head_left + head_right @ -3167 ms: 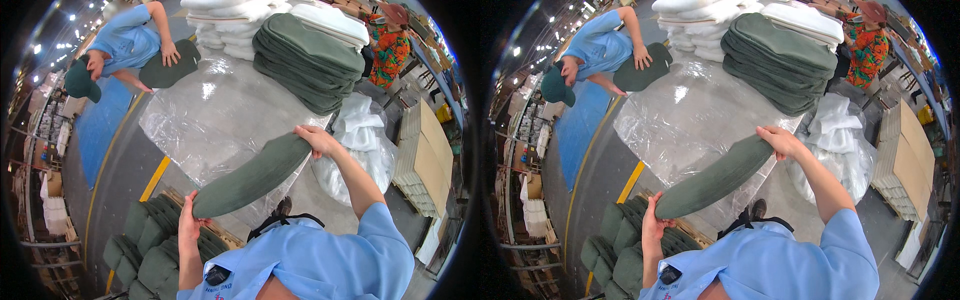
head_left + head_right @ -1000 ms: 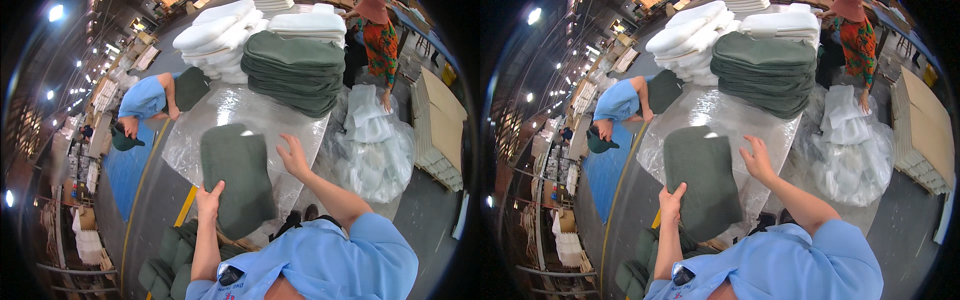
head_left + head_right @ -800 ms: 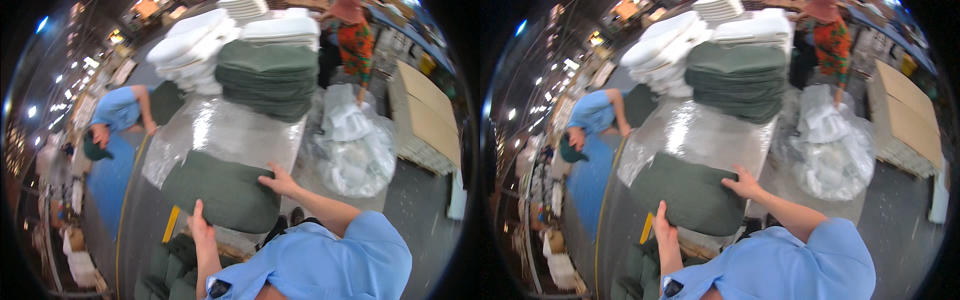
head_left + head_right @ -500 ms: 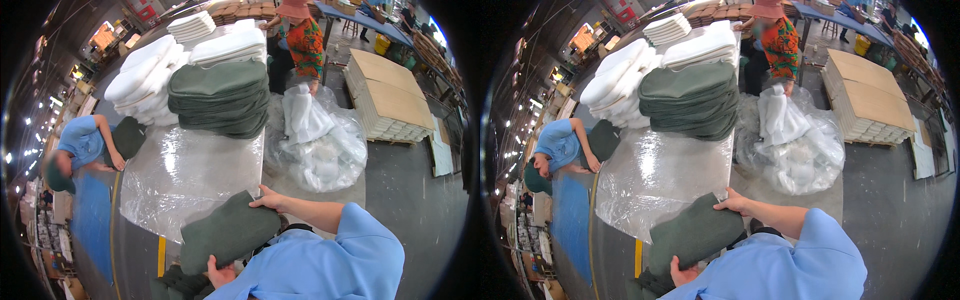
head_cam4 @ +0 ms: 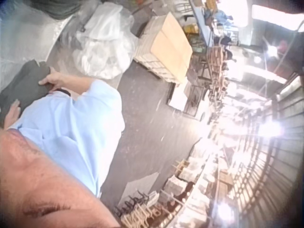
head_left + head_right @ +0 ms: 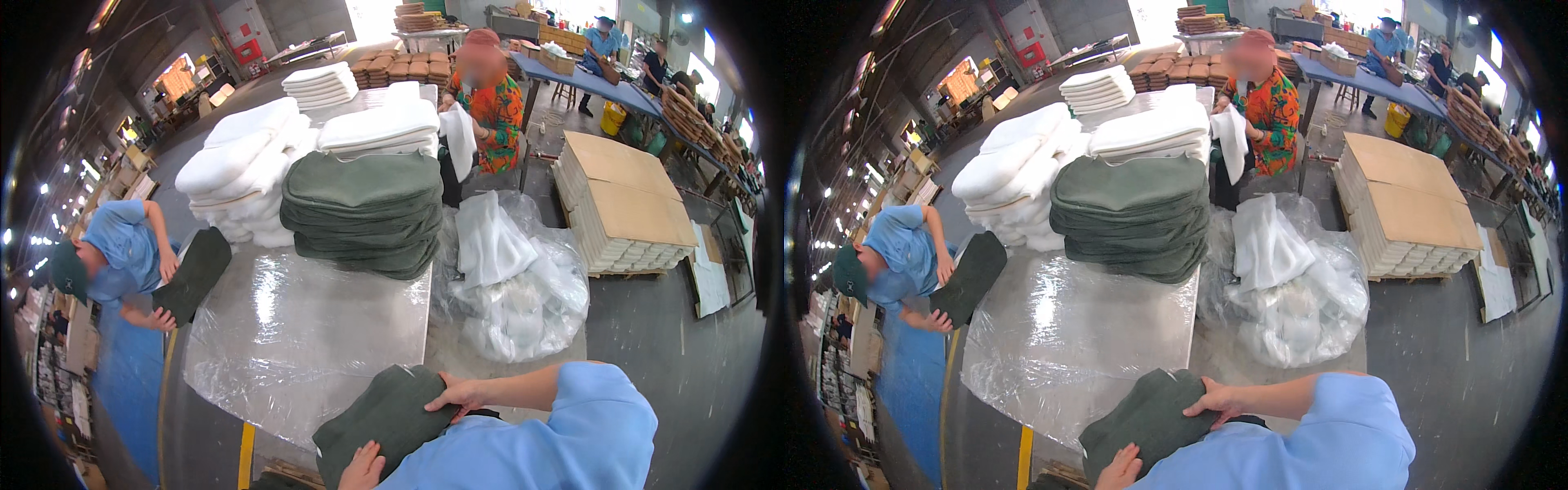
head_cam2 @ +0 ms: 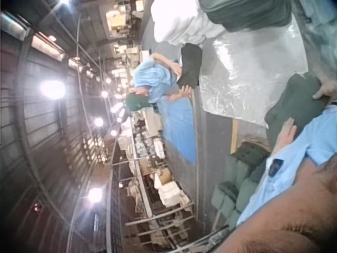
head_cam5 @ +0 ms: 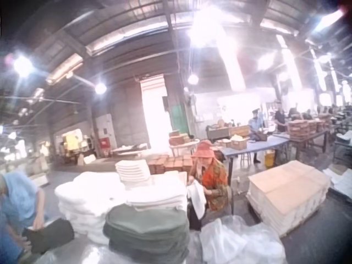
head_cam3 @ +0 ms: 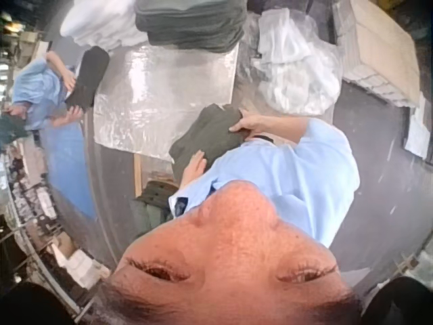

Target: The person inserts white foam inserts into green fabric cushion covers on a work table, then folds and secures the covers. The person handles multiple cushion covers and foam inserts, stacking finished items on the table.

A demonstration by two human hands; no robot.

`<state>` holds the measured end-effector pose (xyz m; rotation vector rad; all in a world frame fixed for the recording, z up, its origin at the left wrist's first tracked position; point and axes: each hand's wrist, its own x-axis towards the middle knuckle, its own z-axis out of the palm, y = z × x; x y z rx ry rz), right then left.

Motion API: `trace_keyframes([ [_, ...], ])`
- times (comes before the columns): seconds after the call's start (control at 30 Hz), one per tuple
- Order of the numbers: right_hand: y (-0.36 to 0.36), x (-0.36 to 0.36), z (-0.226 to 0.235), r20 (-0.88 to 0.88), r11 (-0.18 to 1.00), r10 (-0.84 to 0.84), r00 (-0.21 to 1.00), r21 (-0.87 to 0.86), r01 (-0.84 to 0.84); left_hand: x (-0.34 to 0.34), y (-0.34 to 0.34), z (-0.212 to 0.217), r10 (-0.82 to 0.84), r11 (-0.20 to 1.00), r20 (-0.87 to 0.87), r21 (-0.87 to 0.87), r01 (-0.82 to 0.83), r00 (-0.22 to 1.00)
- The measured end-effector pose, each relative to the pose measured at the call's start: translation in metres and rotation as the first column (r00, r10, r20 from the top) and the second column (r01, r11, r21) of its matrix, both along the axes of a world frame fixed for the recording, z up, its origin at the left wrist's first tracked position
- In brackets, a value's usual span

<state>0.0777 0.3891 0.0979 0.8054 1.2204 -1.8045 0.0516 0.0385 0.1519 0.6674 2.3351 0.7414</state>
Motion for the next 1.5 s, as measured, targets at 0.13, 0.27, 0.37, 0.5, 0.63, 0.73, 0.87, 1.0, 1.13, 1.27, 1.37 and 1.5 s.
trace_keyframes([
  [0.13,-0.001,0.002,-0.002,0.137,0.998,-0.058,0.989,-0.014,0.06,-0.013,0.008,-0.029,-0.116,0.963,0.055,-0.24,0.126,0.992],
  [0.27,-0.001,-0.022,-0.005,0.203,0.997,-0.083,0.976,0.011,0.083,-0.064,0.004,-0.051,-0.144,0.978,0.13,-0.136,0.161,0.981],
  [0.37,0.002,-0.048,-0.006,0.204,0.999,0.012,0.979,0.033,-0.019,-0.11,-0.006,-0.061,-0.2,0.979,0.335,0.042,0.197,0.921],
  [0.5,-0.005,-0.058,0.014,0.214,0.994,0.042,0.976,0.086,-0.061,-0.126,-0.011,-0.08,-0.23,0.973,0.364,0.054,0.226,0.903],
  [0.63,-0.003,-0.05,0.01,0.247,0.986,0.068,0.967,0.133,-0.104,-0.117,-0.003,-0.102,-0.222,0.963,0.253,-0.093,0.252,0.942],
  [0.73,-0.005,-0.062,-0.005,0.282,0.982,0.024,0.959,0.171,-0.075,-0.122,-0.001,-0.107,-0.202,0.973,0.235,-0.061,0.222,0.951],
  [0.87,-0.009,-0.08,-0.021,0.246,0.97,-0.01,0.969,0.237,-0.05,-0.138,0.005,-0.111,-0.185,0.977,0.109,0.127,0.171,0.977],
  [1.0,0.0,-0.081,-0.063,0.06,0.904,0.087,0.994,0.414,-0.104,-0.141,0.017,-0.1,-0.049,0.987,0.098,0.156,0.034,0.994],
  [1.13,-0.007,-0.1,-0.054,-0.138,0.439,0.63,0.764,0.875,-0.204,-0.132,0.013,-0.098,0.088,0.995,-0.015,0.046,-0.088,0.996],
  [1.27,-0.046,-0.14,-0.037,-0.054,0.139,0.856,0.513,0.982,-0.128,-0.143,0.027,-0.091,0.118,0.986,-0.363,-0.071,-0.154,0.924],
  [1.37,-0.082,-0.156,-0.035,-0.024,0.103,0.91,0.413,0.98,-0.169,-0.148,0.035,-0.09,0.084,0.976,-0.355,-0.16,-0.149,0.931],
  [1.5,-0.102,-0.161,-0.035,0.024,0.056,0.928,0.372,0.978,-0.202,-0.137,0.034,-0.091,0.167,0.964,-0.325,-0.146,-0.224,0.931],
])
